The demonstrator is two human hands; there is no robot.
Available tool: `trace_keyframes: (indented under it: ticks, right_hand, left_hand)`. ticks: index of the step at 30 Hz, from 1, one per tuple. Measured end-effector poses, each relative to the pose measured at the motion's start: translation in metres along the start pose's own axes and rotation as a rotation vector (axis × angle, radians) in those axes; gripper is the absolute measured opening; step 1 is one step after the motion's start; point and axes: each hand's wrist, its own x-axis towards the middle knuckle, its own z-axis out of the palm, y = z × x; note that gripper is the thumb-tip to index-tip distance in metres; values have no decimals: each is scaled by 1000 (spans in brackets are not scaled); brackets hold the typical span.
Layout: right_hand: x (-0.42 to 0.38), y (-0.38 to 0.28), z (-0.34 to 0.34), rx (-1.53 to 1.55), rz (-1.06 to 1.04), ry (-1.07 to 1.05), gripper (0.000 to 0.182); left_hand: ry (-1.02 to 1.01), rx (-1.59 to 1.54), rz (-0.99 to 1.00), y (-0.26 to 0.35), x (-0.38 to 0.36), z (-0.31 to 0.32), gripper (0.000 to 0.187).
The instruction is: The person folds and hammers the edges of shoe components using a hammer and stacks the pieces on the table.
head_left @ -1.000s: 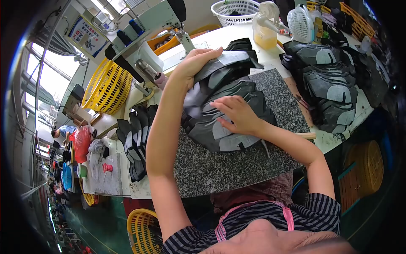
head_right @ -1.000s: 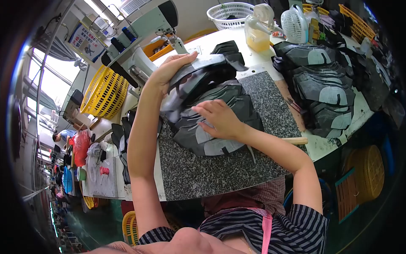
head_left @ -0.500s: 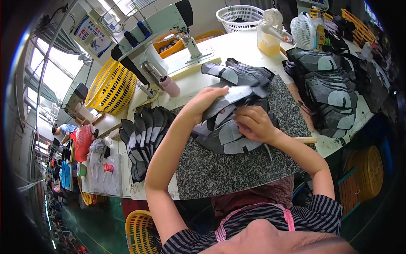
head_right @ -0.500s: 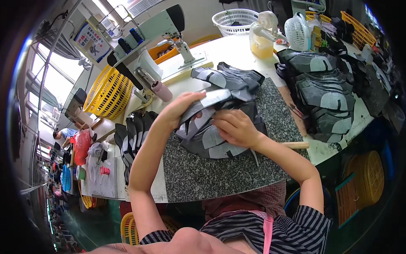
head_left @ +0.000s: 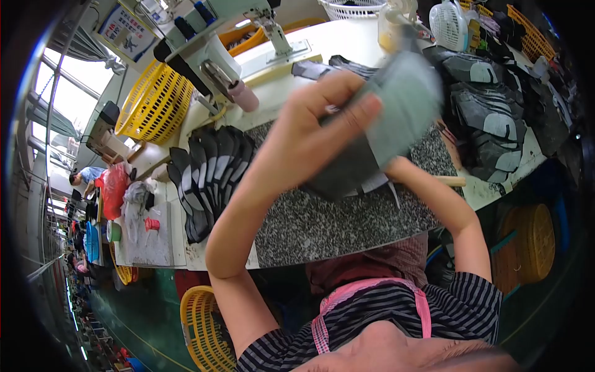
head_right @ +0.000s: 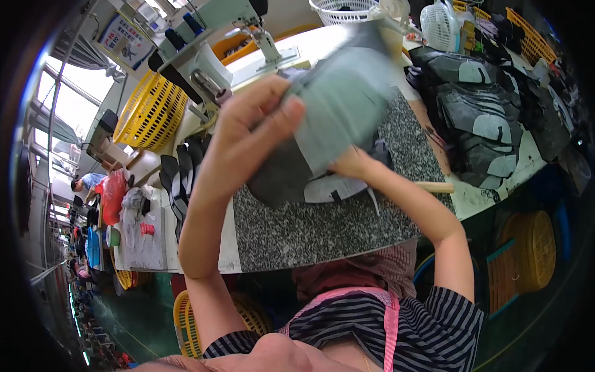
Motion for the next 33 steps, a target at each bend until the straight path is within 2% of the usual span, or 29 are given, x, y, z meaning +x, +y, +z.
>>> trace_keyframes:
  ticks: [1, 2, 3, 5, 7, 8, 9, 11, 13, 14, 15, 16, 17, 19, 21, 23, 25, 26, 27, 29, 30, 31, 33]
  right_hand:
    - [-9, -9, -14, 1, 18, 93, 34]
    - [-18, -18, -28, 4, 36, 187, 31]
    - [-23, 2, -43, -276, -69, 254, 30]
    - [-78, 5, -76, -386, 108, 165, 35]
    - [-122, 8, -95, -681, 127, 22, 36]
    - [-138, 10, -101, -696, 197, -70, 44]
    - [-146, 8, -100, -694, 225, -73, 44]
    - [-145, 7, -92, -901, 100, -173, 48]
    - [-141, 24, -87, -961, 90, -177, 45]
    - [-137, 31, -89, -991, 19, -204, 41]
    - [-138, 35, -91, -1017, -51, -233, 37]
    - [-141, 36, -94, -1071, -35, -255, 29]
    - [-143, 35, -99, -1075, -30, -253, 29]
    - [-149, 25, -110, -1175, -24, -264, 26]
    - [-158, 15, -124, -1213, -31, -242, 26]
    - [-177, 5, -138, -1250, 97, -228, 27]
    - [-198, -18, -146, -1247, 166, -213, 22]
    - [-214, -29, -145, -1076, 343, -113, 20]
    - [-225, -41, -142, -898, 508, -10, 18]
    - [-235, -69, -129, -502, 609, 195, 23]
    - [-242, -85, -123, -339, 721, 212, 29]
    - [-245, -95, -119, -307, 791, 168, 30]
    - [-247, -91, -101, -415, 504, 95, 31]
  left_hand:
    - [-75, 68, 79, 2, -12, 10, 20]
    - [-198, -9, 65, -8, -28, 21, 24]
    - [-319, -88, 51, -27, -48, 32, 28]
    - [-532, -217, -121, -72, -92, 53, 31]
    - [-566, -215, -304, -122, -139, 67, 33]
    - [-561, -56, -364, -142, -155, 69, 34]
    - [-557, 103, -422, -150, -165, 70, 35]
    - [-470, 406, -429, -155, -178, 74, 33]
    - [-538, 529, -579, -145, -173, 76, 34]
    - [-546, 525, -575, -142, -172, 80, 34]
    - [-453, 720, -473, -138, -176, 86, 36]
    - [-353, 910, -362, -137, -177, 92, 39]
    - [-334, 900, -334, -141, -176, 100, 48]
    - [-236, 680, -309, -135, -161, 124, 57]
    - [-258, 590, -214, -139, -149, 153, 67]
    - [-285, 557, -170, -146, -134, 175, 69]
    - [-367, 480, -226, -164, -123, 187, 58]
    - [-348, 278, -250, -172, -118, 189, 46]
    - [-358, 275, -242, -174, -115, 190, 46]
    - [-259, 277, -256, -175, -107, 190, 38]
    - [-250, 283, -306, -172, -104, 190, 36]
    - [-267, 284, -301, -170, -101, 191, 36]
    - [-263, 392, -252, -168, -98, 191, 37]
